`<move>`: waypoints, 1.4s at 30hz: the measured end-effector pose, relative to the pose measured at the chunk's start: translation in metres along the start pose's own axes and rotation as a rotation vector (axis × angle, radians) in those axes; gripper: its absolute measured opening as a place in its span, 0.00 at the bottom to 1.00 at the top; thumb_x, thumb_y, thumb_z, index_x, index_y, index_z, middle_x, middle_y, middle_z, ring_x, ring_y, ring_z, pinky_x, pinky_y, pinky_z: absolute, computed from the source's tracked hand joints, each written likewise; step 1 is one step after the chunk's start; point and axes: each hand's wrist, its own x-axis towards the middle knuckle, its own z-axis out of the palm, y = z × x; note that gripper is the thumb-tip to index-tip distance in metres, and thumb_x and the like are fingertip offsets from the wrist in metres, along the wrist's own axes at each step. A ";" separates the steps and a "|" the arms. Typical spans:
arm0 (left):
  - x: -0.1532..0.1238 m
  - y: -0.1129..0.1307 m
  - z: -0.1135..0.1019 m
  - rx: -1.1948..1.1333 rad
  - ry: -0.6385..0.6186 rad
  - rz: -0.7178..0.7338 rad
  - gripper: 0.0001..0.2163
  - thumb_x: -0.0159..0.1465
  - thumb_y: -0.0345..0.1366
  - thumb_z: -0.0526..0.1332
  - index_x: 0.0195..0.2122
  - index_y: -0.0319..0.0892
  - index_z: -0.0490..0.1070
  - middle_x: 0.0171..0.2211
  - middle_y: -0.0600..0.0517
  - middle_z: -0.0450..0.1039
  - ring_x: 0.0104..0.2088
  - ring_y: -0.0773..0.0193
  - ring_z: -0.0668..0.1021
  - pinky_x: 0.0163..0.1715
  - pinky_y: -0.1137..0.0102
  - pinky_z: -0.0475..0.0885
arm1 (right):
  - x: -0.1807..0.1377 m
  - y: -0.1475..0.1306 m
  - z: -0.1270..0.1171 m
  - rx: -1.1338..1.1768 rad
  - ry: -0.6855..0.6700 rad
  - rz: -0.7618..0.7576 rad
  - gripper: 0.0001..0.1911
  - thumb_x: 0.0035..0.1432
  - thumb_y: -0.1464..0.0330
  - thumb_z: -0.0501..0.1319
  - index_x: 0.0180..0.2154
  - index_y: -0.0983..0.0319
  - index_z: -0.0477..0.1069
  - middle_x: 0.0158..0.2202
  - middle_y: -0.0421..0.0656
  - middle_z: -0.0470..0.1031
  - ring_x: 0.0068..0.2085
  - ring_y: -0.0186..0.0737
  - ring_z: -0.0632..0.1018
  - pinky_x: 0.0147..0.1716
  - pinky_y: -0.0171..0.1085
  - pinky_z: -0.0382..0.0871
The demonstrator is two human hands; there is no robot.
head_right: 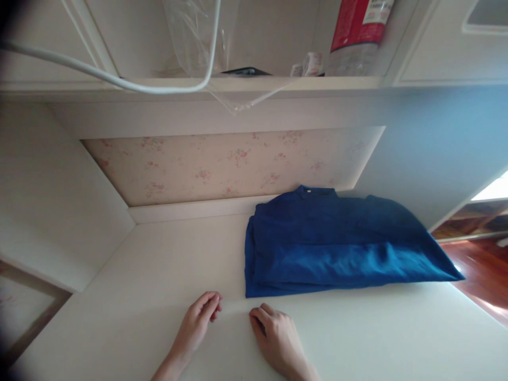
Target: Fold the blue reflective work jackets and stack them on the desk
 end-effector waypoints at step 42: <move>0.001 -0.002 0.001 0.004 -0.007 -0.005 0.19 0.63 0.54 0.57 0.38 0.42 0.75 0.28 0.52 0.72 0.29 0.63 0.72 0.31 0.71 0.67 | 0.000 0.001 0.002 -0.014 -0.010 -0.003 0.14 0.69 0.64 0.49 0.40 0.54 0.74 0.36 0.38 0.76 0.35 0.38 0.79 0.34 0.33 0.63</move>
